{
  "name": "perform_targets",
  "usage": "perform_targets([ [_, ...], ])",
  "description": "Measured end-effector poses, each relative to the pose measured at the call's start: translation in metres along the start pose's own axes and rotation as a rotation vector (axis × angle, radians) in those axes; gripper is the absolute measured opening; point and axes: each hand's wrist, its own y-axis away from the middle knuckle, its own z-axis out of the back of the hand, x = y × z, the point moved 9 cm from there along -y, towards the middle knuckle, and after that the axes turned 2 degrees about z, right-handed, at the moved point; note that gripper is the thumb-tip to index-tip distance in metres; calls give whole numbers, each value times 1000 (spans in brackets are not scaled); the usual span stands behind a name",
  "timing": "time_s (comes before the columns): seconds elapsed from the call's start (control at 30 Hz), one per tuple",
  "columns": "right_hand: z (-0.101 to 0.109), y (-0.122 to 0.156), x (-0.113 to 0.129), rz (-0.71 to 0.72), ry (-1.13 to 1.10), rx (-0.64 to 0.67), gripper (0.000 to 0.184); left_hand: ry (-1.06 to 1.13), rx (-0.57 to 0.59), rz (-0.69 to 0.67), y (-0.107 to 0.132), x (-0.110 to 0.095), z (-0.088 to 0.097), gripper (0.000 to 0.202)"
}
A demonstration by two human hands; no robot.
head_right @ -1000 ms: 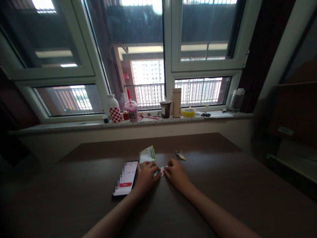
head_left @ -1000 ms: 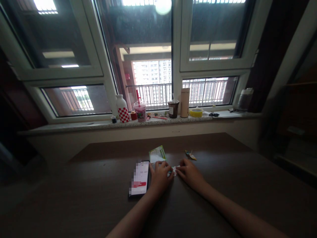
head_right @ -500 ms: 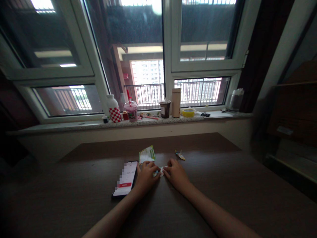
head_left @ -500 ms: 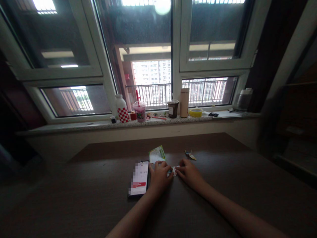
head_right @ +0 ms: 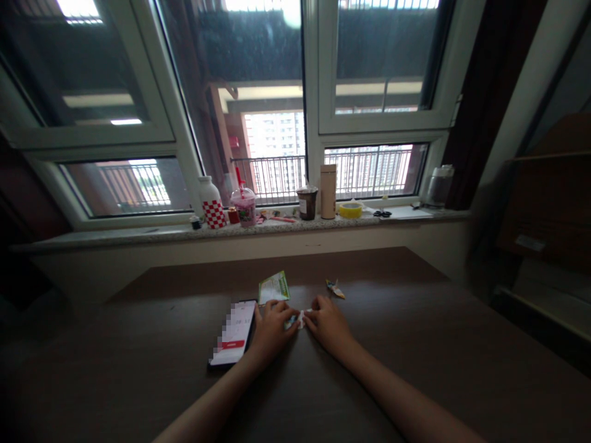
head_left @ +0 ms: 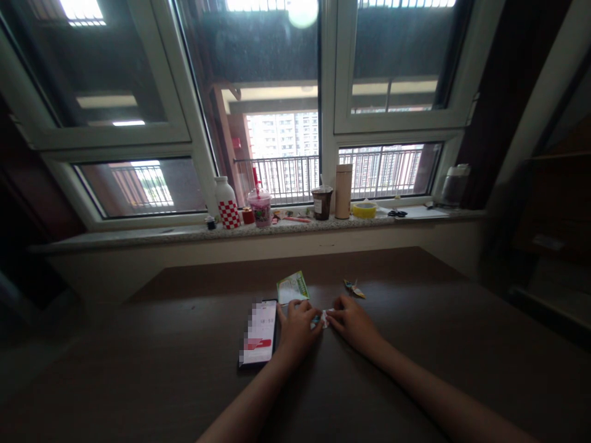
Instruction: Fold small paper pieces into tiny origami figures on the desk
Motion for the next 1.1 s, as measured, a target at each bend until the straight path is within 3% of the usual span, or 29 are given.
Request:
perform_targets([
  [0.53,0,0,-2,-41,-17,4,20,-148,-6,-64,2,-7,5,24],
  [1.1,-1,3,-10,-79,-69,39,25,-113,-3,-36,2,-3,4,23],
])
